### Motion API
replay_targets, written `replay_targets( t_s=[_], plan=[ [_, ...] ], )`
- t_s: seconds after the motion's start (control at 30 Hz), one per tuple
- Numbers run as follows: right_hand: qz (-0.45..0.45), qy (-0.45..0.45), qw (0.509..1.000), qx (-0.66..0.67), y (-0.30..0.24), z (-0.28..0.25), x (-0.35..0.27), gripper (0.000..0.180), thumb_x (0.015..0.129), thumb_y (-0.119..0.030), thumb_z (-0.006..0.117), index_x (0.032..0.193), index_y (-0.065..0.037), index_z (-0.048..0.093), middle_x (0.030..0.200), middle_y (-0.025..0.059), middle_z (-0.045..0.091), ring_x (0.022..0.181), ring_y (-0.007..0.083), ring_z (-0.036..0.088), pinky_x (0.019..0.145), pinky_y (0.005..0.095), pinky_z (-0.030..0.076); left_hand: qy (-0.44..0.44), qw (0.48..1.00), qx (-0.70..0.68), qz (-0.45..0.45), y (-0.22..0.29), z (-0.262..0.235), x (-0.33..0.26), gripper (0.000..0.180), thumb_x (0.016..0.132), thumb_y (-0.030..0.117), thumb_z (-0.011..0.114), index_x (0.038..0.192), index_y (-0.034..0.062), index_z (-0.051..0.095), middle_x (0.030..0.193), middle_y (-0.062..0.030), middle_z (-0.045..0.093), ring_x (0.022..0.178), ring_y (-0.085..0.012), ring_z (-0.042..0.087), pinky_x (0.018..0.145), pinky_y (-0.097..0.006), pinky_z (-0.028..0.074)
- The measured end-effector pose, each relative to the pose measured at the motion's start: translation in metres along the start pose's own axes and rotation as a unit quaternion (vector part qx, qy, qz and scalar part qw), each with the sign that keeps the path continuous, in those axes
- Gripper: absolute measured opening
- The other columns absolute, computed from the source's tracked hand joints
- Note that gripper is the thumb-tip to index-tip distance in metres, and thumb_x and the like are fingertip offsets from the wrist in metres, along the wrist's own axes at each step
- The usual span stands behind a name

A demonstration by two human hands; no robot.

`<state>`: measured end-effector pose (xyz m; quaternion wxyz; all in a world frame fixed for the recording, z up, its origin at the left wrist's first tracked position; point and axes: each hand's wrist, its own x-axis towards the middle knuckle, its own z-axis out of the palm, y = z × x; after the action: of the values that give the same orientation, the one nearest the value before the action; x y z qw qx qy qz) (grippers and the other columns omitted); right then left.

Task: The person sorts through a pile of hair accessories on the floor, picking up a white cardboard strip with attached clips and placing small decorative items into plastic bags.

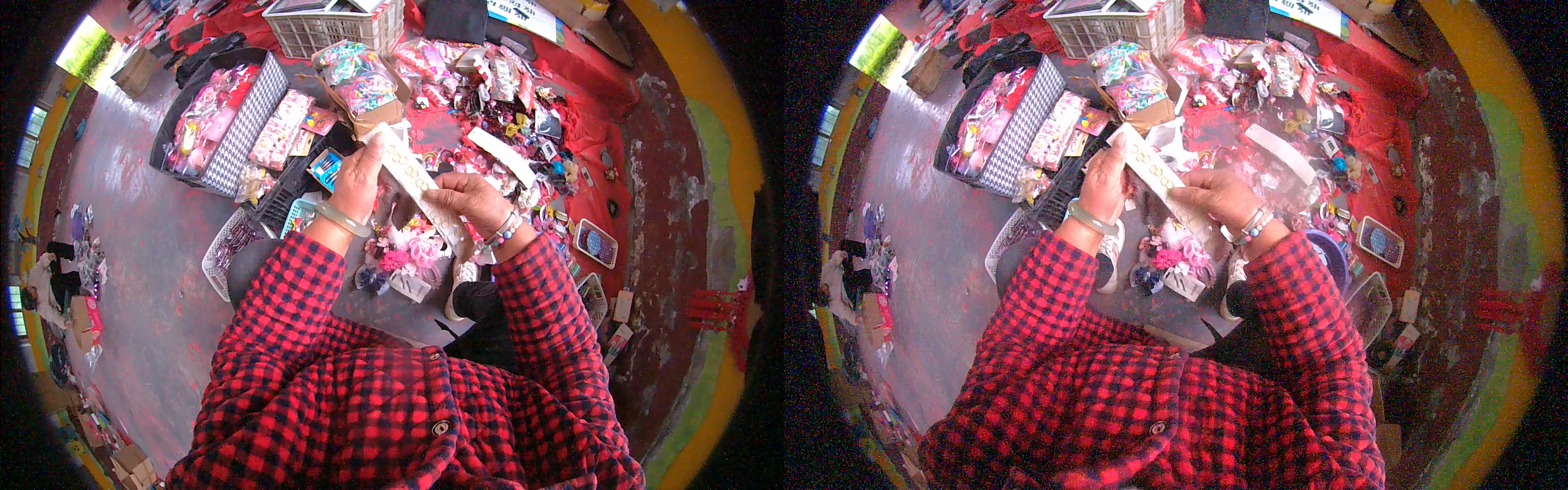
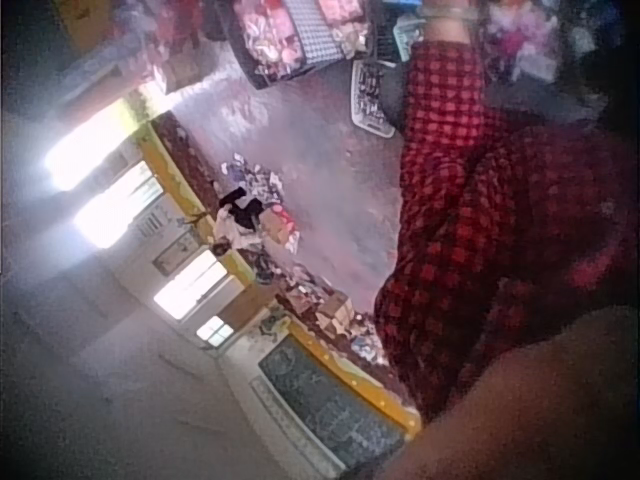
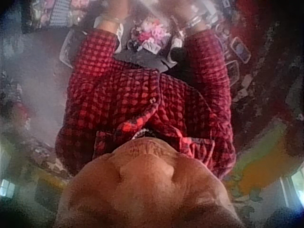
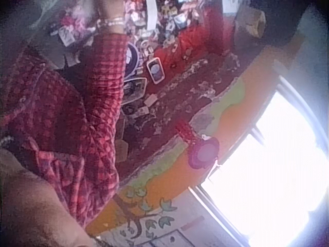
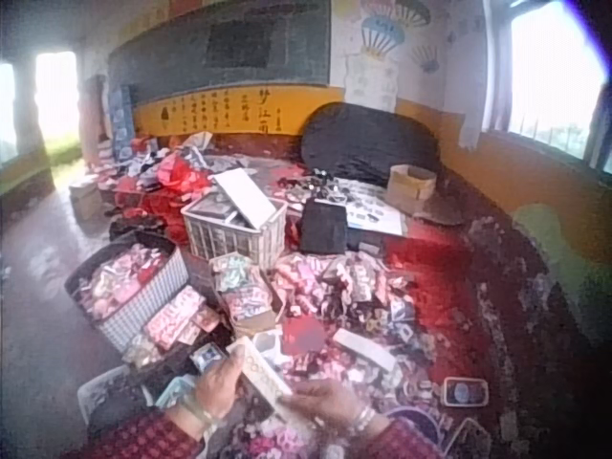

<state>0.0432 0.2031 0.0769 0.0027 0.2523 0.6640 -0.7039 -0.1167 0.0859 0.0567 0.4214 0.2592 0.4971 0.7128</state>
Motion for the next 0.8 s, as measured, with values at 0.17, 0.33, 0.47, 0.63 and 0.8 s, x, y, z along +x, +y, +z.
replay_targets(
  t_s=[0.17, 0.33, 0.47, 0.63, 0.8],
  plan=[
    [-0.006, -0.047, 0.993, 0.109, -0.001, 0.011, -0.003, 0.021, 0.085, -0.018, 0.054, 0.093, 0.002, 0.059, 0.074, 0.0040, 0.061, 0.065, 0.0099, 0.057, 0.060, 0.0225, 0.045, -0.071, 0.995, 0.068, -0.003, -0.007, 0.001, -0.001, 0.047, 0.091, 0.043, 0.036, 0.107, 0.0026, 0.053, 0.090, -0.0049, 0.062, 0.068, -0.0049, 0.056, 0.047, -0.017, 0.038],
    [-0.020, -0.014, 0.993, 0.116, 0.010, 0.006, 0.003, 0.023, 0.087, -0.021, 0.051, 0.088, 0.001, 0.058, 0.070, 0.0065, 0.061, 0.060, 0.0121, 0.057, 0.056, 0.0221, 0.046, -0.090, 0.995, 0.002, -0.035, -0.013, -0.002, 0.002, 0.035, 0.091, 0.032, 0.042, 0.102, 0.0008, 0.055, 0.087, -0.0028, 0.061, 0.069, -0.0067, 0.054, 0.058, -0.020, 0.042],
    [0.003, 0.012, 0.988, 0.155, -0.002, 0.010, -0.004, 0.024, 0.087, -0.022, 0.051, 0.083, 0.001, 0.059, 0.066, 0.0066, 0.061, 0.054, 0.0124, 0.056, 0.051, 0.0220, 0.045, -0.087, 0.995, 0.032, -0.040, -0.009, 0.003, -0.003, 0.029, 0.090, 0.027, 0.047, 0.091, 0.0005, 0.060, 0.076, 0.0023, 0.058, 0.066, -0.0027, 0.048, 0.058, -0.019, 0.039],
    [-0.007, 0.018, 0.981, 0.195, 0.008, 0.009, 0.001, 0.023, 0.086, -0.021, 0.053, 0.083, 0.001, 0.060, 0.066, 0.0066, 0.061, 0.053, 0.0125, 0.056, 0.049, 0.0227, 0.044, -0.096, 0.994, 0.042, -0.041, -0.006, 0.010, -0.006, 0.024, 0.088, 0.022, 0.050, 0.091, 0.0012, 0.061, 0.071, 0.0050, 0.055, 0.061, -0.0020, 0.046, 0.053, -0.019, 0.037],
    [0.005, 0.049, 0.989, 0.138, 0.003, 0.011, -0.001, 0.018, 0.085, -0.016, 0.054, 0.085, 0.002, 0.060, 0.069, 0.0081, 0.062, 0.056, 0.0134, 0.058, 0.052, 0.0222, 0.045, -0.111, 0.989, 0.079, -0.063, -0.009, 0.002, -0.005, 0.019, 0.087, 0.016, 0.052, 0.097, 0.0018, 0.060, 0.078, 0.0011, 0.061, 0.061, -0.0032, 0.053, 0.052, -0.018, 0.040]
  ],
)
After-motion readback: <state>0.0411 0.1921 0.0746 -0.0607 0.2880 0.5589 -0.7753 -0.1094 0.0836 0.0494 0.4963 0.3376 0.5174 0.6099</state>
